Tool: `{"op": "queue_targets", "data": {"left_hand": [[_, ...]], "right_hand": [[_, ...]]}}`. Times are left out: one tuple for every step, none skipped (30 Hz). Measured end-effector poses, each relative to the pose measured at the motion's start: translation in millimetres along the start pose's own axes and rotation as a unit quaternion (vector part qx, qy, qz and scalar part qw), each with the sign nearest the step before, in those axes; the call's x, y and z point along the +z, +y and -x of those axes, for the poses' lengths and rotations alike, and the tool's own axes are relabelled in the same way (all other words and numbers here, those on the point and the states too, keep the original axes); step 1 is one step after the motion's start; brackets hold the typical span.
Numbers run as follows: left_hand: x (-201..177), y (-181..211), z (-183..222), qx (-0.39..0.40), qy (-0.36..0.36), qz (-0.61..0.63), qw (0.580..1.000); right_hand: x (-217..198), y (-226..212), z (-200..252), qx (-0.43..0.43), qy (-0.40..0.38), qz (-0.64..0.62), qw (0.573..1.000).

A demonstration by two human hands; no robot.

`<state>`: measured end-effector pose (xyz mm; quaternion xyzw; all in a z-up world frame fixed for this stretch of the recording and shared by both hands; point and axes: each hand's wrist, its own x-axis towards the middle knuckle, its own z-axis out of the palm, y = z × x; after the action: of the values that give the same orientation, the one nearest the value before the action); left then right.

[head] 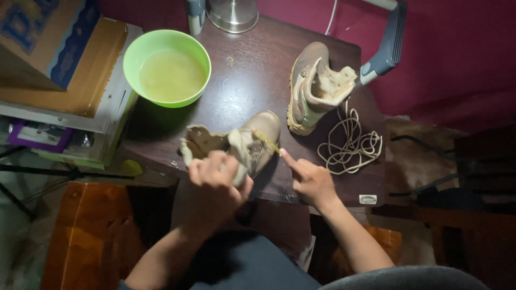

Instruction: Brushing the exterior of a boot with a small brush and liquid from a bowl to clean or treat the material.

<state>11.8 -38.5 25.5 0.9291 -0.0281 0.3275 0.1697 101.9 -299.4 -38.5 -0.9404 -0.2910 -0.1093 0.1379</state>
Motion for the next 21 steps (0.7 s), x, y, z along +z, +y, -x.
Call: {"op": "queue_targets", "data": {"left_hand": [[-17,-1,-14,-0.01,-0.011,0.0,1.0],[-35,0,-26,-0.021,-0.025,0.0,0.999],[-27,-5,-22,-0.02,-0.029,-0.001,0.999],[-18,-11,-19,-0.05,-0.027,0.029,0.998],[-10,-17,-17,-0.08,-0.025,0.059,0.995],[-10,-23,-16,-0.077,-0.026,0.056,0.995],[-9,-29,-15,-0.074,-0.022,0.052,0.996],[-7,-35,-16,-0.073,-0.016,0.049,0.996],[-4,-42,-14,-0.071,-0.015,0.048,0.996],[-3,-48,-10,-0.088,-0.014,0.075,0.993],[-1,-54,-5,-0.106,-0.012,0.103,0.989],[-2,-57,-6,-0.107,-0.015,0.103,0.989],[-3,-59,-6,-0.099,-0.018,0.126,0.987],[-4,-60,-7,-0.09,-0.021,0.15,0.984],[-2,-60,-6,-0.089,-0.023,0.151,0.984],[-1,-60,-7,-0.083,-0.016,0.133,0.988],[0,-60,-7,-0.077,-0.01,0.115,0.99],[4,-63,-4,-0.074,-0.008,0.113,0.991],[7,-66,-2,-0.074,-0.003,0.108,0.991],[9,-68,2,-0.076,0.003,0.102,0.992],[9,-70,0,-0.076,0.005,0.1,0.992]], "right_hand": [[-3,-5,-3,0.003,0.008,0.01,1.0],[-6,-10,-4,0.006,0.014,0.018,1.0],[-8,-10,-1,0.01,0.013,0.015,1.0],[-10,-9,-3,0.015,0.046,0.005,0.999],[-13,-9,-4,0.021,0.079,-0.005,0.997],[-15,-16,4,0.023,0.081,-0.008,0.996],[-17,-24,12,0.018,0.09,-0.077,0.993],[-20,-29,19,0.011,0.1,-0.144,0.985],[-14,-34,26,0.011,0.102,-0.145,0.984],[-7,-38,36,-0.018,0.07,-0.169,0.983],[-1,-43,45,-0.047,0.038,-0.193,0.979],[12,-27,40,-0.045,0.037,-0.195,0.979],[26,-10,35,-0.053,0.062,-0.178,0.981],[38,7,30,-0.059,0.088,-0.16,0.981],[30,9,26,-0.057,0.089,-0.16,0.981],[21,11,19,-0.031,0.093,-0.122,0.988],[11,14,12,-0.004,0.096,-0.085,0.992],[4,5,15,-0.004,0.1,-0.085,0.991],[-4,-5,17,-0.006,0.083,-0.135,0.987],[-12,-14,19,-0.011,0.063,-0.183,0.981],[-13,-19,21,-0.013,0.064,-0.184,0.981]]}}
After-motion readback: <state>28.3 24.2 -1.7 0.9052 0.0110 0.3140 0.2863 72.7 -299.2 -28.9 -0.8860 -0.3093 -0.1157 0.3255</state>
